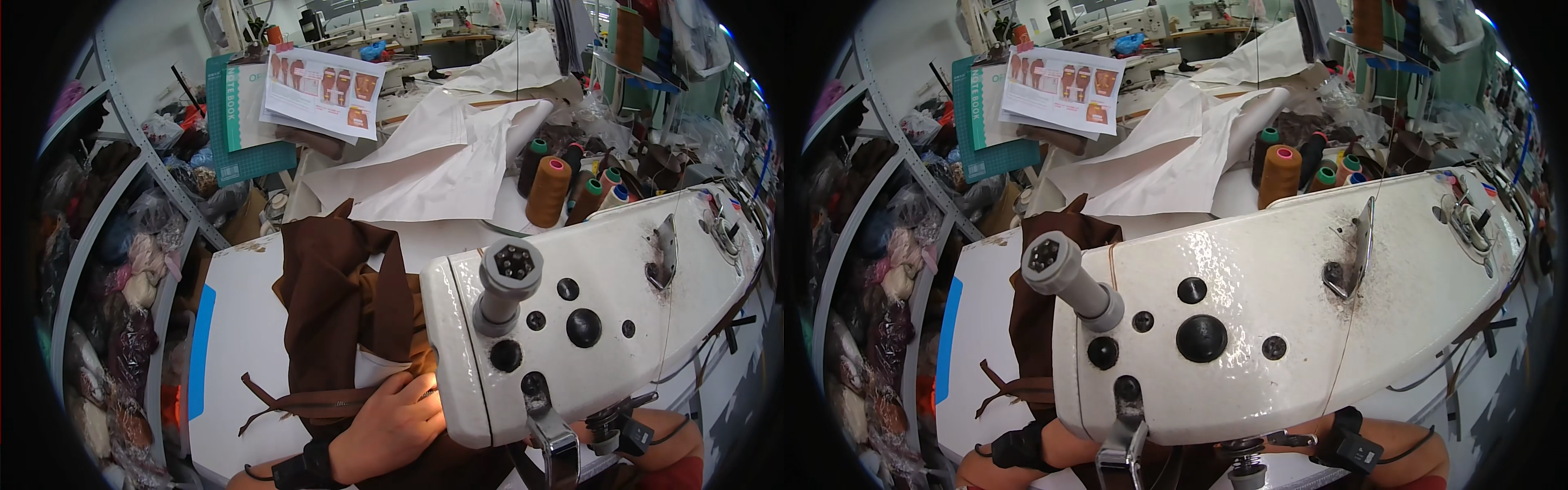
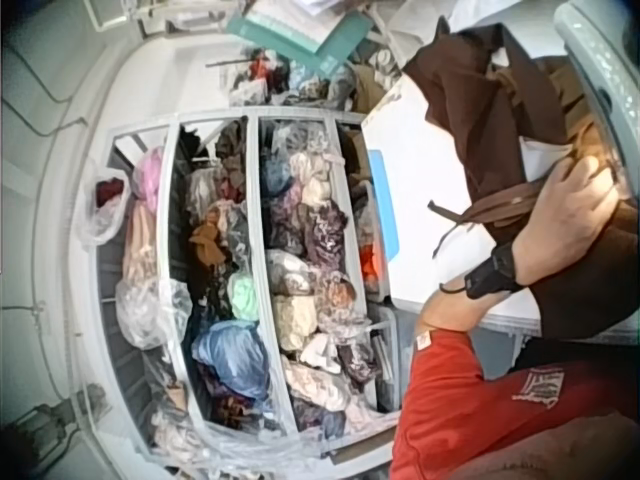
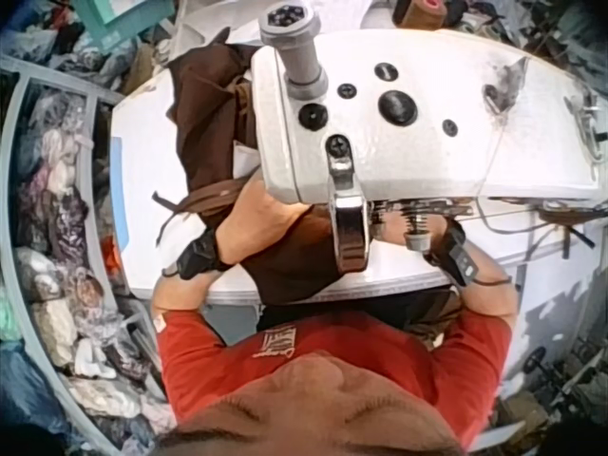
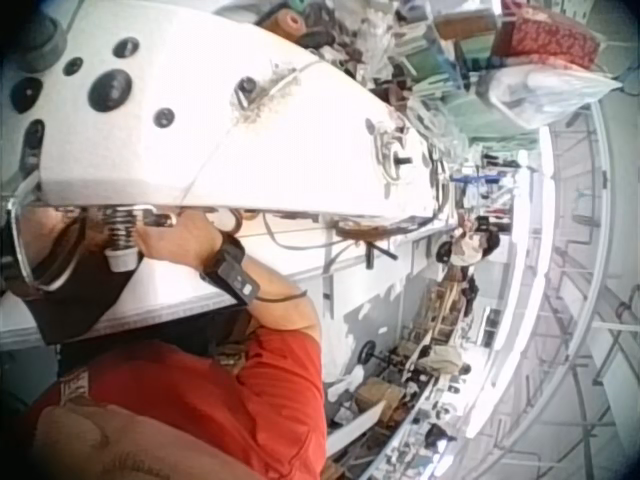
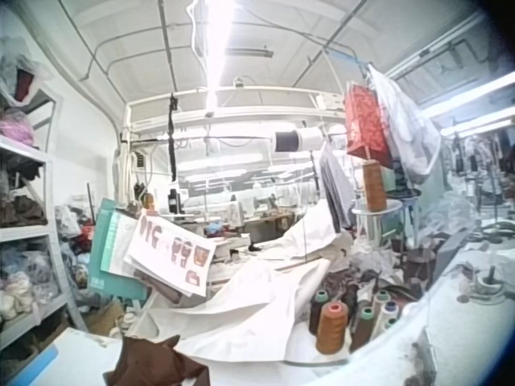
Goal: Sewing a zipper onto a brown garment using an industrial sewing machine.
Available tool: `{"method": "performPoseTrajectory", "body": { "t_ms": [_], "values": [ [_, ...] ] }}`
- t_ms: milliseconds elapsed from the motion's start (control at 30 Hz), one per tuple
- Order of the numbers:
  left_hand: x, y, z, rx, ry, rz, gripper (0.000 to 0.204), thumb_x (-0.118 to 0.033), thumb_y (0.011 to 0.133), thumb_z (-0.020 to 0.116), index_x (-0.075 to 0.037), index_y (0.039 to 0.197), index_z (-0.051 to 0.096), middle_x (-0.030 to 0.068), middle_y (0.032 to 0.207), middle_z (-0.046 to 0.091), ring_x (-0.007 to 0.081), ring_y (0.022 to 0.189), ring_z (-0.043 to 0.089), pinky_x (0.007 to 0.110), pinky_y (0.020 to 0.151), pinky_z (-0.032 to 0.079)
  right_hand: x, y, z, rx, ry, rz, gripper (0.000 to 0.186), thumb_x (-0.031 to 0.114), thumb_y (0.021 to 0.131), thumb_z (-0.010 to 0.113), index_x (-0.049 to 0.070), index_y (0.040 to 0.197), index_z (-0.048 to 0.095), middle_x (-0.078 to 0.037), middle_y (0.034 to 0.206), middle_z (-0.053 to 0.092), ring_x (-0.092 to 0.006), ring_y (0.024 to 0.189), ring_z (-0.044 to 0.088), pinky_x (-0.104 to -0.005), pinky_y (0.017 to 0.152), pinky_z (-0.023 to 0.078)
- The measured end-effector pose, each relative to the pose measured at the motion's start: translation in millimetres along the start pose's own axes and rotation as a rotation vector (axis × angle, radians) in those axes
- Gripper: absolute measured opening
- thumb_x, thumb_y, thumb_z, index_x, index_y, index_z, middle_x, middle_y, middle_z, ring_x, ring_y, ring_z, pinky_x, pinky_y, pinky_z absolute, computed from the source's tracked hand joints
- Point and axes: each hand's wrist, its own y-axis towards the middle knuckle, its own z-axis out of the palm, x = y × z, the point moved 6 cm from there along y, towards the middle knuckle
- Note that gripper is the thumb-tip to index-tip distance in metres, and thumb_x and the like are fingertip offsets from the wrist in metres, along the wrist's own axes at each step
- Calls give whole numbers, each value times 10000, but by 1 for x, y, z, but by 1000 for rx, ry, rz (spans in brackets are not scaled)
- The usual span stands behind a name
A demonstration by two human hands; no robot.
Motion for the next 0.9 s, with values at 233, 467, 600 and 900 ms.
{"method": "performPoseTrajectory", "body": {
  "t_ms": [233, 467, 600, 900],
  "values": [
    [5, -4, 10, -9, 31, 3, 60, -116, 817, 629, -74, 855, 648, 25, 921, 589, 252, 1110, 546, 372, 908, 473, -2, 18, -19, 176, 136, 194, 240, 255, 901, 620, 156, 692, 556, -35, 604, 559, -225, 484, 582, -393, 382, 428],
    [0, -1, 2, -24, 70, 2, 80, -118, 812, 638, -76, 876, 662, 23, 942, 608, 249, 1115, 548, 373, 913, 474, -1, 13, -14, 78, 53, 126, 197, 260, 904, 614, 157, 740, 578, -29, 605, 559, -230, 480, 579, -396, 379, 434],
    [-1, 1, -4, -26, 40, 12, 82, -122, 807, 642, -78, 874, 661, 25, 937, 608, 250, 1113, 551, 373, 911, 477, -2, -1, 4, 115, 36, 71, 148, 253, 887, 621, 153, 782, 592, -29, 643, 570, -227, 484, 576, -395, 377, 429],
    [5, -2, 8, -44, 34, 22, 59, -121, 779, 644, -67, 803, 654, 32, 914, 606, 262, 1072, 567, 373, 902, 482, 0, 17, -22, 138, 109, 144, 141, 247, 886, 620, 150, 787, 591, -30, 653, 573, -226, 485, 575, -397, 376, 426]
  ]
}}
